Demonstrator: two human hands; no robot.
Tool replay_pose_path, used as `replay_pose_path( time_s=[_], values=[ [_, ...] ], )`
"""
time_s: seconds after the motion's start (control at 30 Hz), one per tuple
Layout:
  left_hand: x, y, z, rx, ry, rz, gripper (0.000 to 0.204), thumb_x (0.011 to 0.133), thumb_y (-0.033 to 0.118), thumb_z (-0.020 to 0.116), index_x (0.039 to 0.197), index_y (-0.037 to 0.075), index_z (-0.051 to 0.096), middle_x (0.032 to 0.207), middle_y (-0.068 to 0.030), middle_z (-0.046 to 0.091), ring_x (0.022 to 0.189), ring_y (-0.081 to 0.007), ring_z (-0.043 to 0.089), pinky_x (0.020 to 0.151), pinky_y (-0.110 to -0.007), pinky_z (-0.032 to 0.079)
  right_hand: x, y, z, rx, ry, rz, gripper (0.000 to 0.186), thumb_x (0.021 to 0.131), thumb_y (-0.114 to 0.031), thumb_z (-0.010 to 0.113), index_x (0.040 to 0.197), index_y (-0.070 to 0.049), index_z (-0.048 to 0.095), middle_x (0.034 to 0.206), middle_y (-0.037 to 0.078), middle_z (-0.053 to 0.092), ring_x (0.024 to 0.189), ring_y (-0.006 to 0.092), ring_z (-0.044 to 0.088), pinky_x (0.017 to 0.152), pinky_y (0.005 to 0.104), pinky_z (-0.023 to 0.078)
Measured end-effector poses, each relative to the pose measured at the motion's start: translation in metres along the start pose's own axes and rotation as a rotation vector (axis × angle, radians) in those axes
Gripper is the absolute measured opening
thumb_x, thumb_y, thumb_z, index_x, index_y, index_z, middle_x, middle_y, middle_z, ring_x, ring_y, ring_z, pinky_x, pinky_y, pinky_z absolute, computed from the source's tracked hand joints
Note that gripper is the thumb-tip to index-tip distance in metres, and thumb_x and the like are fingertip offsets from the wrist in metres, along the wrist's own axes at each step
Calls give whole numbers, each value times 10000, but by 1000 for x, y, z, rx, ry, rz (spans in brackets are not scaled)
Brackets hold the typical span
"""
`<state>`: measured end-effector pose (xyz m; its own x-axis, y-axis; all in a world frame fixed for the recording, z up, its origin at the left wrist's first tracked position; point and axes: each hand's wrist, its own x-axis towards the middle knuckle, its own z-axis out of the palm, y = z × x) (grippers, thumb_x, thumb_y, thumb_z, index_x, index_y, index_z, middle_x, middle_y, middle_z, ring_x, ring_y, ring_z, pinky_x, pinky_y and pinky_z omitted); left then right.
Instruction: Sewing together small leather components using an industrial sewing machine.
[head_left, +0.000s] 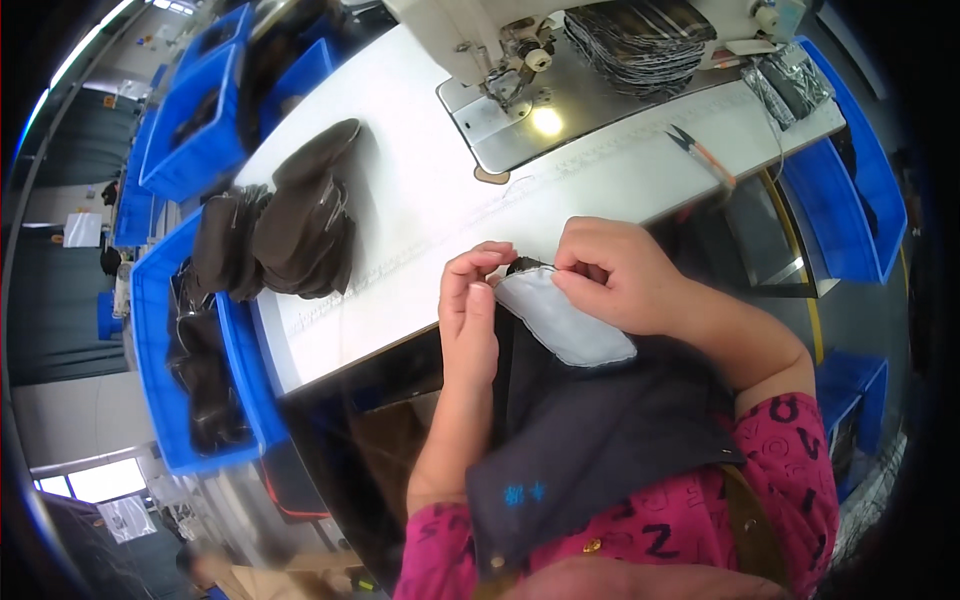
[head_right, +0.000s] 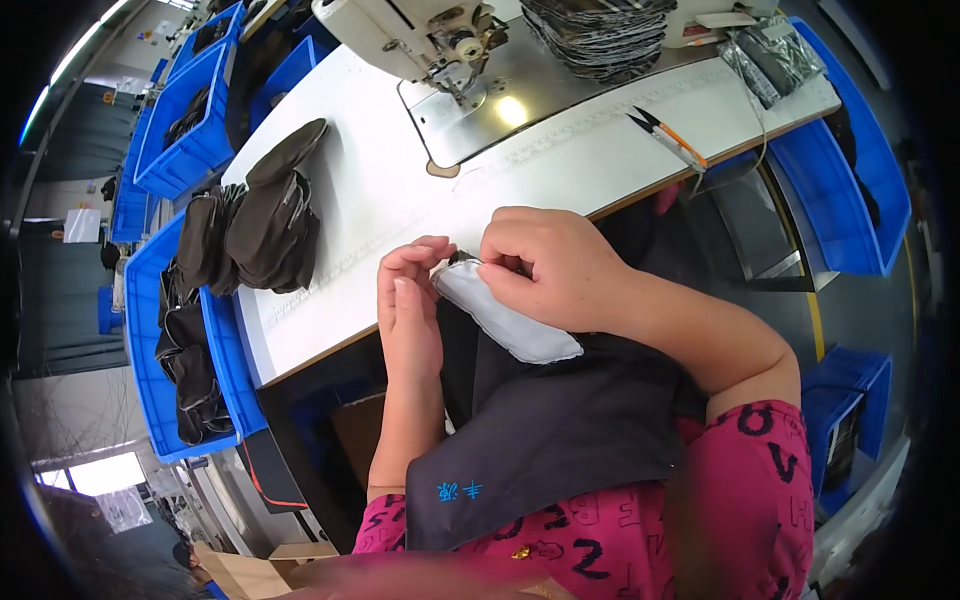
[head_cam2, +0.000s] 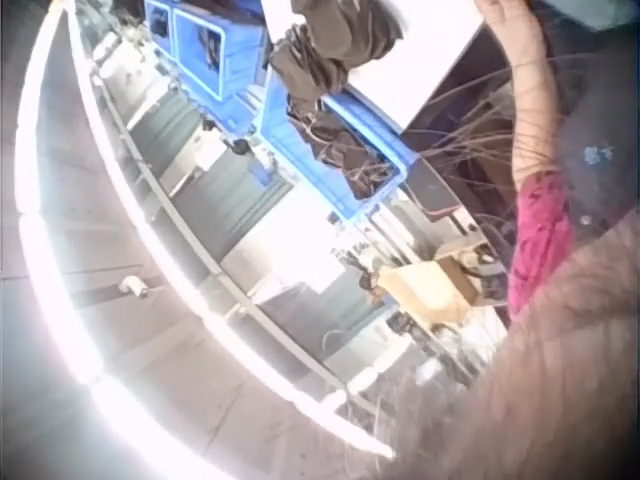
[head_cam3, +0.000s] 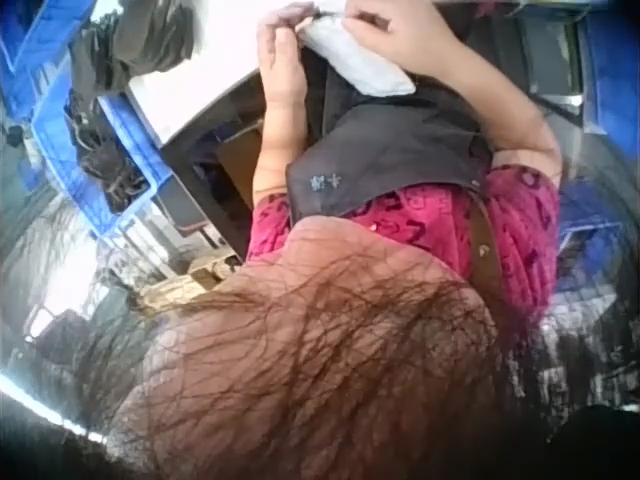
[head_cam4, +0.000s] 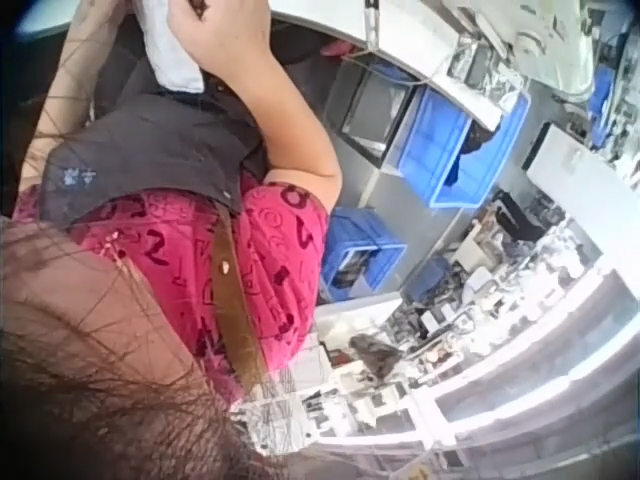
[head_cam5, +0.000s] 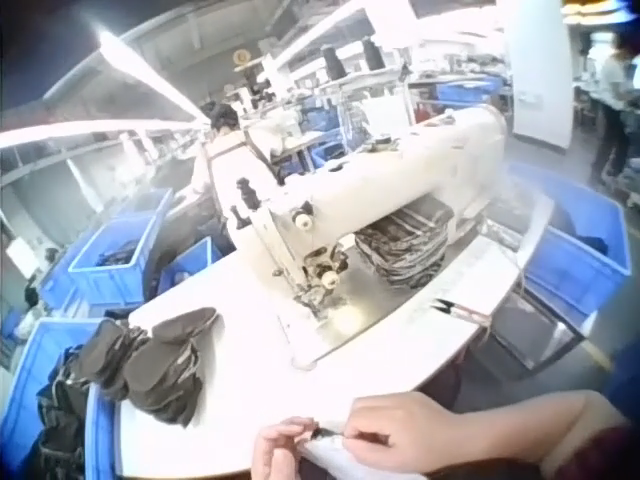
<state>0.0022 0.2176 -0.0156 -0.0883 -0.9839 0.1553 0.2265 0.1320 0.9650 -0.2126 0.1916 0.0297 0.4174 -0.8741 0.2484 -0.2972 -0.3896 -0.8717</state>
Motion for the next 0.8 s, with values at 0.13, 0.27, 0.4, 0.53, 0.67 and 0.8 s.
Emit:
replay_pose_path(
  time_s=[0.13, 0.27, 0.4, 0.53, 0.67, 0.8],
  values=[
    [2, 8, -7, 167, -85, -7, 499, 937, 249, 724, 1357, 71, 520, 1335, -91, 590, 1248, -213, 554, 1053, -374, 398, 2, -6, 1, 52, -49, -5, 102, 875, -104, 683, 839, -38, 614, 764, 77, 585, 613, 232, 571, 569, 355, 443],
    [2, 17, -11, 169, -154, -153, 392, 883, 63, 760, 1242, 45, 606, 1149, -49, 643, 1085, -153, 590, 941, -287, 461, 5, -6, 0, 70, -78, -9, 98, 901, -131, 676, 866, -48, 636, 742, 78, 602, 614, 242, 588, 573, 360, 455],
    [6, 25, -17, 491, -85, -98, 135, 865, -7, 731, 990, 29, 696, 869, -39, 657, 839, -155, 630, 744, -285, 496, 18, -1, -6, -107, -158, -30, 120, 925, -184, 674, 892, -70, 656, 727, 93, 641, 639, 284, 636, 590, 392, 481],
    [36, 60, -15, 1113, 11, 628, 308, 681, -39, 735, 967, 76, 730, 830, -69, 634, 755, -264, 594, 668, -359, 475, 48, -6, -4, -143, -70, -156, 89, 940, -103, 675, 1002, -42, 654, 758, 110, 667, 635, 270, 643, 572, 341, 470],
    [55, 79, -15, 1331, 82, 957, 333, 656, 34, 777, 982, 97, 749, 851, -42, 625, 772, -247, 578, 723, -390, 439, 87, 3, -4, -199, 118, -461, 113, 932, -88, 670, 1041, -60, 655, 852, 111, 697, 720, 309, 674, 618, 370, 519],
    [69, 53, -13, 1243, -101, 634, 359, 722, 193, 868, 1036, 98, 721, 996, -42, 651, 911, -272, 581, 809, -394, 460, 110, 60, -2, -325, 101, -525, 135, 904, -83, 678, 1037, -62, 668, 921, 99, 709, 826, 329, 680, 707, 414, 540]
  ],
)
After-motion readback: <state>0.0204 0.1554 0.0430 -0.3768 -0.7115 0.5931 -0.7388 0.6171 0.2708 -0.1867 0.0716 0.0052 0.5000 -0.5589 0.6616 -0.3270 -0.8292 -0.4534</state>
